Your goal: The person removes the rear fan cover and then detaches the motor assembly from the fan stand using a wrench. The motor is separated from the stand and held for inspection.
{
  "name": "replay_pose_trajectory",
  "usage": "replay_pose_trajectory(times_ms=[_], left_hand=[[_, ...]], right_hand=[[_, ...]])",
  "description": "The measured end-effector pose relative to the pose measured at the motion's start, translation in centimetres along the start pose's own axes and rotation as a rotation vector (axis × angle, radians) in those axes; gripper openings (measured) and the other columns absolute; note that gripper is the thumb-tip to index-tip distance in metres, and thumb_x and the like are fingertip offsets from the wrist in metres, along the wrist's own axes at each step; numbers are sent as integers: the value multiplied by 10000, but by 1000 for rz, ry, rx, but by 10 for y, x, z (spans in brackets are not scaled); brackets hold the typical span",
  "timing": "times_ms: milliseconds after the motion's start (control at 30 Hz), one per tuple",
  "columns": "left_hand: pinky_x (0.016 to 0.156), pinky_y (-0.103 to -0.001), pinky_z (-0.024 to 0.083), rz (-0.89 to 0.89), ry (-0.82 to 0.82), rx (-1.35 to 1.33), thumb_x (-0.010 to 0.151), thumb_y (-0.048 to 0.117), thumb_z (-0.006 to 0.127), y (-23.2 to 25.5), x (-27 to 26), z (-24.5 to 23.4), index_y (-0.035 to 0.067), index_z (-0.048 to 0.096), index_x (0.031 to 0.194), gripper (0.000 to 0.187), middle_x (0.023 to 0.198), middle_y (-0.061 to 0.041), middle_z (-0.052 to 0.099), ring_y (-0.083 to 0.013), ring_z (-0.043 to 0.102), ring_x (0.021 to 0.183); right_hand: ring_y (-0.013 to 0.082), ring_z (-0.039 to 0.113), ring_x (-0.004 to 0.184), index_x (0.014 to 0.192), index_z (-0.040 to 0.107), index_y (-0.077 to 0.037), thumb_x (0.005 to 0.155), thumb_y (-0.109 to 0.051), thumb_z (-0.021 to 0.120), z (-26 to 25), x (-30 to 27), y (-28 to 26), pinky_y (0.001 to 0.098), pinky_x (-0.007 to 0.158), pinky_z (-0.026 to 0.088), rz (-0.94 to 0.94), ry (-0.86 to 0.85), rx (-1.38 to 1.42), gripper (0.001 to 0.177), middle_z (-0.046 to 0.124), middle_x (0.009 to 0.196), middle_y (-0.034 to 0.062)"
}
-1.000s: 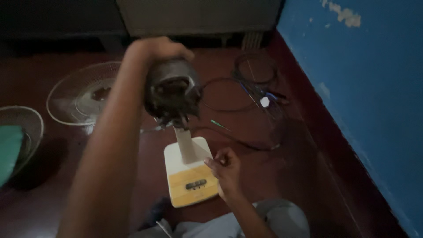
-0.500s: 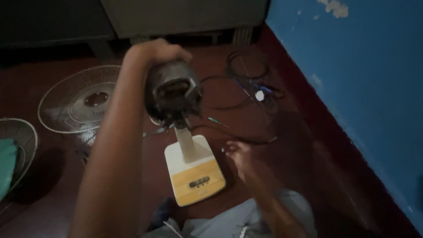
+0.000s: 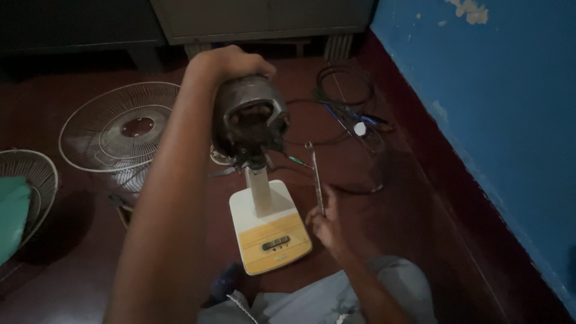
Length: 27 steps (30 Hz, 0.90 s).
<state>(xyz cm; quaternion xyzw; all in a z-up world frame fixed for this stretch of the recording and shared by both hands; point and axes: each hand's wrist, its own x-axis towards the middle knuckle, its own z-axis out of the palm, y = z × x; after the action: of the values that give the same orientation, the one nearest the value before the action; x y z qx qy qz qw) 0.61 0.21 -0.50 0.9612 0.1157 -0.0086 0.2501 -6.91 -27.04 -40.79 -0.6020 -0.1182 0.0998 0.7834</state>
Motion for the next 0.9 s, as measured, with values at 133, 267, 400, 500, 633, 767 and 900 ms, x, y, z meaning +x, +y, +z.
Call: replay_pose_trajectory(times_ms=[133, 267, 400, 500, 633, 767, 900], left_hand=[[822, -483, 553, 0, -34, -12, 630, 513, 737, 0, -3, -1, 188, 819, 947, 461, 1053, -142, 765, -337, 736, 902], [742, -499, 531, -27, -2, -15, 633, 486, 729, 2, -7, 1, 210, 811, 925, 409, 983, -147, 761, -313, 731, 815], [744, -480, 530, -20, -16, 0, 632, 463, 731, 3, -7, 1, 185, 824, 927, 416, 984, -144, 773, -309, 731, 813], [786, -462, 527, -28, -24, -4, 639, 504, 737, 2, -4, -1, 220, 820, 967, 442, 1025, -132, 762, -303, 726, 861], [830, -436, 551, -16, -41, -20, 635, 517, 743, 1, 0, -2, 198, 819, 993, 486, 1064, -139, 763, -313, 742, 915], [847, -441, 540, -4, -32, -18, 634, 535, 746, -2, 1, -1, 188, 822, 1008, 515, 1077, -142, 763, -318, 735, 931], [844, -476, 544, 3, -1, -1, 619, 536, 744, -1, -1, 0, 192, 816, 1028, 539, 1103, -157, 750, -349, 729, 948]], right_hand=[[43, 336, 556, 1142, 709, -8, 1111, -448, 496, 17, -10, -2, 211, 501, 316, 76, -43, -99, 490, 388, 658, -82], [29, 429, 572, 956, 682, -84, 1052, -507, 441, 32, -13, -8, 221, 513, 376, 10, -76, -267, 496, 466, 641, -96], [41, 322, 543, 922, 668, -89, 1062, -487, 458, 40, -19, -17, 242, 489, 297, 60, -46, -258, 471, 331, 601, -90], [57, 331, 551, 938, 682, -80, 1077, -444, 475, 48, -20, -28, 261, 494, 291, 47, -18, -214, 441, 361, 611, -81], [79, 612, 589, 945, 700, -88, 1070, -406, 454, 50, -23, -56, 280, 554, 495, -14, 43, -557, 421, 646, 665, -36], [216, 553, 492, 976, 705, -63, 1045, -378, 481, 48, -27, -87, 392, 498, 433, -81, 69, -834, 392, 559, 584, 151], [256, 606, 490, 937, 681, -52, 1049, -359, 475, 57, -31, -108, 417, 499, 463, -157, 36, -888, 386, 595, 605, 169]])
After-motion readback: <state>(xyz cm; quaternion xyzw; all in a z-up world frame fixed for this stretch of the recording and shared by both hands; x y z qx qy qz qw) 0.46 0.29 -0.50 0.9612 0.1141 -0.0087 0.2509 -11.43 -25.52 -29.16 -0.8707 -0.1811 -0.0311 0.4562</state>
